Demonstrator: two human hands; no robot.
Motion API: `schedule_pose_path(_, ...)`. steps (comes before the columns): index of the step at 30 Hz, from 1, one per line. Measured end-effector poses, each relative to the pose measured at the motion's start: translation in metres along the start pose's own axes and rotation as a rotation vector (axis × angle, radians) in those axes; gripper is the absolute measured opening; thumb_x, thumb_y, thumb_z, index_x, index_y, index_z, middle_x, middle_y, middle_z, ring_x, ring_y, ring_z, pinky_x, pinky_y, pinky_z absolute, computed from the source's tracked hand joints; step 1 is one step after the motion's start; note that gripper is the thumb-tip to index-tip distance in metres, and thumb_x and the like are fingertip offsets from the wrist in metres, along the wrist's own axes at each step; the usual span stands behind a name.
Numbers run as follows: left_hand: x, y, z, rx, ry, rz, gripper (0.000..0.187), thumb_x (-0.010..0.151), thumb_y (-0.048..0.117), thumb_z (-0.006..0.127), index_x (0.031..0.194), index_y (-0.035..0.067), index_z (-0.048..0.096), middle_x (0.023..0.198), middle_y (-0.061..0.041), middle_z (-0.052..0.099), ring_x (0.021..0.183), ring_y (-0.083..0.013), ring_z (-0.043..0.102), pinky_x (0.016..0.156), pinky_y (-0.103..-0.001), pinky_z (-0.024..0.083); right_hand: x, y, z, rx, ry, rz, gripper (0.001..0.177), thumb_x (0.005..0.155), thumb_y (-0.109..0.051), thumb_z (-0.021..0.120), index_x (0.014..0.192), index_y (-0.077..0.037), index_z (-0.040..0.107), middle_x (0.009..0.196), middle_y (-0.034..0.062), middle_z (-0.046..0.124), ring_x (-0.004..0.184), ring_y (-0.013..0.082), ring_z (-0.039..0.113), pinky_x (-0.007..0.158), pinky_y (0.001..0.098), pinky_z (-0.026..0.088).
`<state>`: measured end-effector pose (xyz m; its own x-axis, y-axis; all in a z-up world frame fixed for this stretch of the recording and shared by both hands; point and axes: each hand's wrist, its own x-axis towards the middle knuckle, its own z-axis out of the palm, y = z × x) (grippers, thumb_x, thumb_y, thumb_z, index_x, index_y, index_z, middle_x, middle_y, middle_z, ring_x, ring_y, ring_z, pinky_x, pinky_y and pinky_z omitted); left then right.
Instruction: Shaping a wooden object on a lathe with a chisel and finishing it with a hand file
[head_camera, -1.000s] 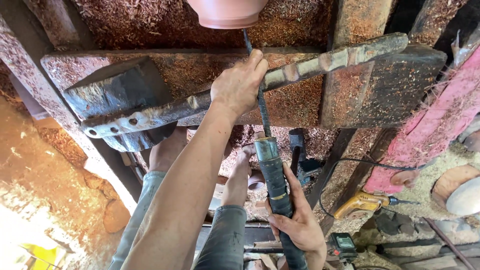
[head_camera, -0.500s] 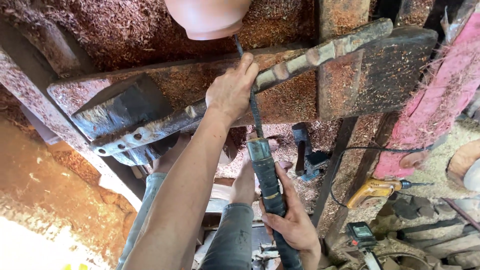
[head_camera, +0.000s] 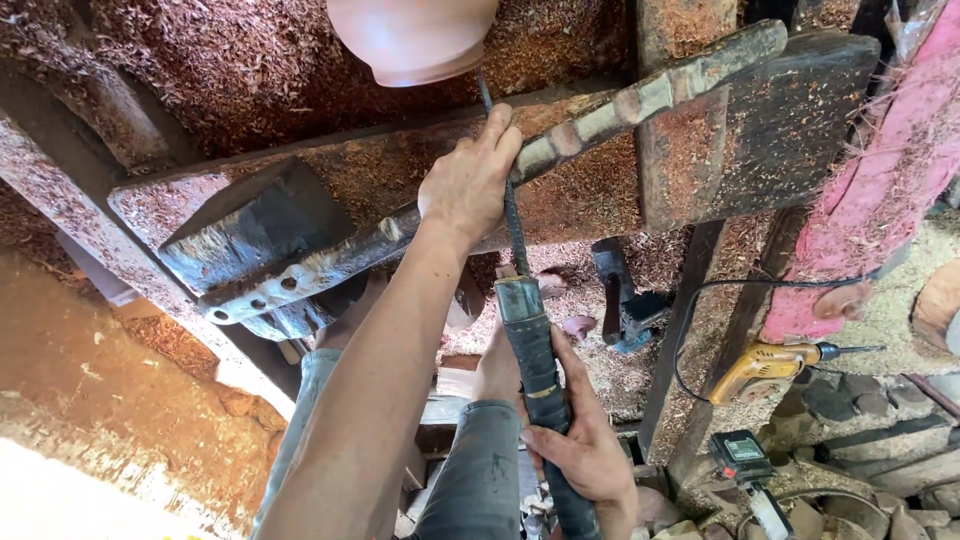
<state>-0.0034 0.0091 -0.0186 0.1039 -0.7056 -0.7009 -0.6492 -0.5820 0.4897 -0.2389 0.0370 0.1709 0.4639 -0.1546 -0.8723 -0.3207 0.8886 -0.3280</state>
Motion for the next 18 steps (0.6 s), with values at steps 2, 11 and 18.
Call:
schedule_pose_path(2,0.0,0.001,-0.002,0.018,-0.043,-0.008,0.042,0.091,-0.013,0.046,0.124,0.012,0.041,0.164,-0.006,0.024,0.086,-0.0401,0.061,0.055,-0.06,0.057,0.001,0.001,0.002,0.025,-0.015,-0.001,0.101,0.085,-0.001,0.072,0.165,-0.02,0.013,0.091,0.0189,0.064,0.049,0.015,0.05,0.041,0.0272,0.049)
schedule_pose_path(11,0.0,0.002,-0.004,0.004,-0.027,-0.019,0.037,0.094,-0.007,0.045,0.124,0.014,0.042,0.16,-0.003,0.026,0.088,-0.0412,0.062,0.054,-0.064,0.056,0.0,0.0,0.0,0.021,-0.019,0.028,0.102,0.084,0.002,0.071,0.165,-0.022,0.013,0.088,0.0189,0.061,0.048,0.0156,0.05,0.04,0.0269,0.049)
schedule_pose_path(18,-0.001,0.008,-0.01,-0.017,-0.046,-0.081,0.039,0.094,-0.008,0.043,0.125,0.014,0.041,0.154,-0.005,0.029,0.085,-0.0441,0.063,0.056,-0.068,0.054,0.0,0.001,-0.022,0.04,-0.072,0.052,0.104,0.085,0.005,0.069,0.166,-0.024,0.011,0.096,0.0185,0.062,0.058,0.015,0.054,0.045,0.0264,0.053)
